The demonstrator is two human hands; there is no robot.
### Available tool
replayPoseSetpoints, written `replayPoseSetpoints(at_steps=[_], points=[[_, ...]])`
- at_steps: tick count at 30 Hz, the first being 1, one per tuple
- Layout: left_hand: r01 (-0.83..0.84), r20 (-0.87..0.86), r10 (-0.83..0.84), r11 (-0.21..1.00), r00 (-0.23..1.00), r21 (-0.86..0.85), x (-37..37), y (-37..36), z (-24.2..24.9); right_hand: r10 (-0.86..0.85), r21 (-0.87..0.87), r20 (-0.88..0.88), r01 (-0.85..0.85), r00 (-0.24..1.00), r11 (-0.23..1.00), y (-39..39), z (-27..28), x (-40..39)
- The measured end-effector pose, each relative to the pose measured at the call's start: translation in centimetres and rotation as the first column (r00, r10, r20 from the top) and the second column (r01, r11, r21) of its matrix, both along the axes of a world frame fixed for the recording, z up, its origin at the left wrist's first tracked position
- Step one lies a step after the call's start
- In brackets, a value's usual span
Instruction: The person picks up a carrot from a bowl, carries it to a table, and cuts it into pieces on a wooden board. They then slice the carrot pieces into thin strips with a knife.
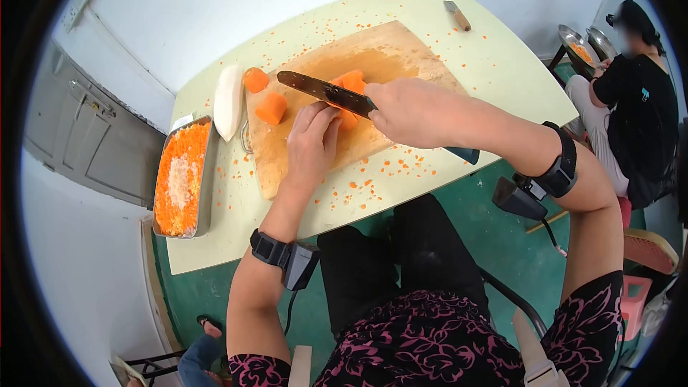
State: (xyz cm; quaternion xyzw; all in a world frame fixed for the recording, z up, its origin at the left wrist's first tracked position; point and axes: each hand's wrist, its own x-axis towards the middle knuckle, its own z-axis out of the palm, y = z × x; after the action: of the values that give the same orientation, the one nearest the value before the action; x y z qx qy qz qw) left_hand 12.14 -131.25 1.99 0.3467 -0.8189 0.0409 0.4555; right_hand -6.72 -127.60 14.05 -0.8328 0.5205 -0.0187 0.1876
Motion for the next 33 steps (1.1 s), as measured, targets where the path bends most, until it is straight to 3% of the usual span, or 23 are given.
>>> replayPoseSetpoints(at_steps=[2, 8, 33], points=[[0.002, -0.007, -0.002, 1.0, 1.0, 0.011, -0.01, 0.08, 0.05, 0.017, -0.018, -0.018, -0.017, 1.0, 1.0, -0.06, 0.01, 0.02], [0.008, -0.019, -0.008, 1.0, 1.0, -0.007, -0.13, 0.05, -0.07, -0.051, 0.19, -0.003, 0.05, 0.999, 0.981, -0.72, 0.81, 0.06], [-0.001, -0.02, 0.001, 1.0, 1.0, -0.014, -0.21, -0.11, -0.14, -0.032, 0.164, 0.064, 0.021, 0.997, 0.986, -0.13, 0.39, 0.25]])
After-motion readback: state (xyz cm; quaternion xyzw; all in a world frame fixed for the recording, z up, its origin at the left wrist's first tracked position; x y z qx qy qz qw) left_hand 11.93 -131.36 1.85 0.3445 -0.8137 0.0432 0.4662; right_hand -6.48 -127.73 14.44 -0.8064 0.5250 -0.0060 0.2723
